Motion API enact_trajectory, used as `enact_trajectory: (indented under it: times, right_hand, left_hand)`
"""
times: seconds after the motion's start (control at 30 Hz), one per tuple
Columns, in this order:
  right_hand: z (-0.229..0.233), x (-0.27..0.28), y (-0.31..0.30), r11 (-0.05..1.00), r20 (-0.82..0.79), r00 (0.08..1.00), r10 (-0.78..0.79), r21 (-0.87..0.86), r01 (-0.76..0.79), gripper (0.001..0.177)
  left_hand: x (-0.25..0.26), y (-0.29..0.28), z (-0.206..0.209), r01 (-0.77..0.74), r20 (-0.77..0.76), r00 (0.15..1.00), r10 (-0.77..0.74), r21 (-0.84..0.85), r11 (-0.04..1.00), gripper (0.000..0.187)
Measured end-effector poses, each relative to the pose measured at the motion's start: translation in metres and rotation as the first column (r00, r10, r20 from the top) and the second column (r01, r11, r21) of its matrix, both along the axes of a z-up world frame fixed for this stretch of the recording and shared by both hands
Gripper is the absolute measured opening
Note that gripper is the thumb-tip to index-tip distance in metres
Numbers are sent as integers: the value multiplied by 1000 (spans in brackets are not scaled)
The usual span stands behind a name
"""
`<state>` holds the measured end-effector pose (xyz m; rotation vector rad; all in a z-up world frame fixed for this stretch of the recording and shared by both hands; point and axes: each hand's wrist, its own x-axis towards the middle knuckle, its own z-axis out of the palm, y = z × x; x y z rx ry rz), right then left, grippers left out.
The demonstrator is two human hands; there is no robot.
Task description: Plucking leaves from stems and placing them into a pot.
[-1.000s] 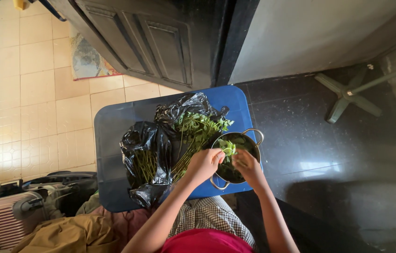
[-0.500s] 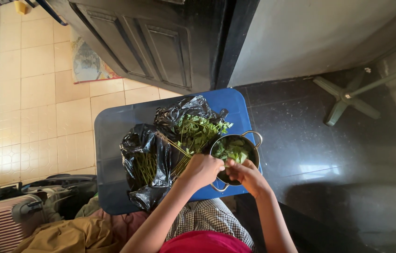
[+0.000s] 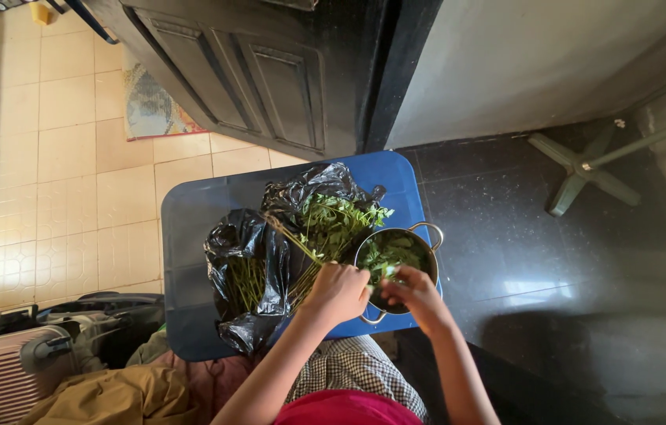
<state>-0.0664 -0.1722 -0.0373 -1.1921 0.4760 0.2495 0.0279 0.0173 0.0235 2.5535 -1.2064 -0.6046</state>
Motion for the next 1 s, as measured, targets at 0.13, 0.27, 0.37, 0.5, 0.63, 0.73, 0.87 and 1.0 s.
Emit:
enact_trajectory:
  times: [0.13, 0.27, 0.37, 0.5, 0.63, 0.73, 0.87, 1.0]
  right_hand:
    - [1, -1, 14, 995, -7, 999, 33, -96, -33, 19]
    - [-4, -2, 12, 1000, -21, 1000, -14, -20, 14, 16]
    - [-3, -2, 5, 991, -29, 998, -52, 122, 55, 13]
    - [-31, -2, -3, 869, 46, 980, -195, 471, 151, 9]
    - [-49, 6, 0, 726, 29, 950, -310, 653, 217, 9]
    - [-22, 16, 15, 618, -44, 930, -364, 736, 277, 13]
    - [-12, 22, 23, 601, -8, 919, -393, 755, 264, 13]
    - [-10, 21, 18, 932, 116, 944, -308, 237, 275, 14]
  left_hand:
    - [-2, -1, -10, -56, -109, 993, 46, -100, 993, 25]
    - [-5, 0, -11, -93, -200, 978, 59, -167, 982, 30]
    - [-9, -2, 3, -114, -194, 978, 71, -223, 968, 24]
    - [-11, -4, 22, -357, -449, 885, 123, -484, 799, 23]
    - [-19, -16, -8, -660, -759, 648, 65, -516, 546, 26]
    - [-12, -17, 5, -797, -876, 481, 45, -415, 439, 24]
    - [3, -13, 16, -932, -982, 179, -60, -189, 309, 29]
    - [16, -2, 26, -949, -977, 190, -99, -209, 234, 36]
